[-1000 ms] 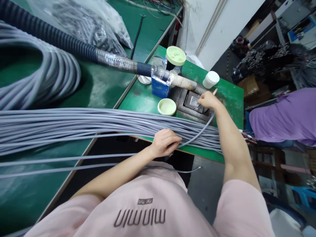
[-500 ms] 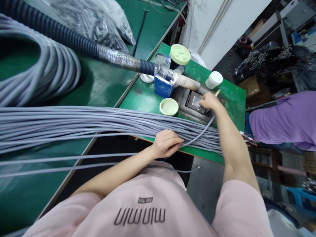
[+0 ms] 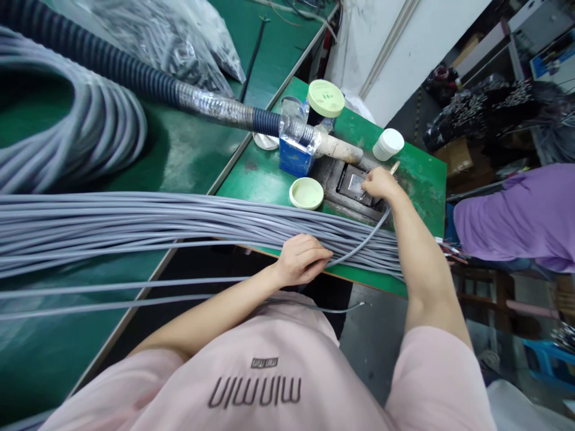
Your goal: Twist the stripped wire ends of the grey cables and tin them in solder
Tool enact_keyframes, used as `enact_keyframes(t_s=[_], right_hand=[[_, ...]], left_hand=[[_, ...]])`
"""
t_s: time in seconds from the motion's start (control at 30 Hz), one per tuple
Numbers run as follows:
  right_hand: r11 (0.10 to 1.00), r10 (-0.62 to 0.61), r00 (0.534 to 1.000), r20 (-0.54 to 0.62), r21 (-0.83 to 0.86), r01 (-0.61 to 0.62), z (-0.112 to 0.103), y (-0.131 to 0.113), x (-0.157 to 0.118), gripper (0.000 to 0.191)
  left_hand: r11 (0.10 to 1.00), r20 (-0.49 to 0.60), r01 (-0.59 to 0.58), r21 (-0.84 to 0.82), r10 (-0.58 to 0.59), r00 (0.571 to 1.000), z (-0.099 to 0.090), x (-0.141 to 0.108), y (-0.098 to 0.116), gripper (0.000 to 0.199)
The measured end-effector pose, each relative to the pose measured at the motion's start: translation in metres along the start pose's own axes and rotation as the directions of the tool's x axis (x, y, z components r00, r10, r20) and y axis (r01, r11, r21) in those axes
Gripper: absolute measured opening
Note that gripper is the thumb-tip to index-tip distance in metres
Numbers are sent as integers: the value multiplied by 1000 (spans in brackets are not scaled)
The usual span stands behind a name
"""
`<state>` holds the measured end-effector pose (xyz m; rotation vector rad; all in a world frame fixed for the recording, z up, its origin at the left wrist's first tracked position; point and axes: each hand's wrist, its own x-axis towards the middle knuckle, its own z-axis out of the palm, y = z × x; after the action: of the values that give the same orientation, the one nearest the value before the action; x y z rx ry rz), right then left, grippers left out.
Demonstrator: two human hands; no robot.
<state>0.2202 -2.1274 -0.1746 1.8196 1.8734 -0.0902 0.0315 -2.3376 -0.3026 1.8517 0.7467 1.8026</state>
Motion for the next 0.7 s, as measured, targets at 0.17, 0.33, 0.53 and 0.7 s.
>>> enact_keyframes(t_s=[0.17, 0.33, 0.53, 0.7], right_hand=[[1000, -25, 1000, 10, -11, 25, 1, 1, 2, 19], [999, -20, 1000, 5, -30, 20, 1, 0, 3, 20], [997, -41, 999, 3, -67, 41, 2, -2, 6, 20], [998, -31, 999, -7, -50, 31, -4, -3, 5, 16]], left_hand=[[1000, -6, 0, -2, 0, 1000, 1, 0, 0, 14], [1000, -3, 9, 9, -9, 1000, 1, -1, 0, 13], [1000, -5, 5, 7, -5, 1000, 0, 0, 1, 13], [1000, -2, 7, 10, -7, 1000, 0, 0, 0, 12]])
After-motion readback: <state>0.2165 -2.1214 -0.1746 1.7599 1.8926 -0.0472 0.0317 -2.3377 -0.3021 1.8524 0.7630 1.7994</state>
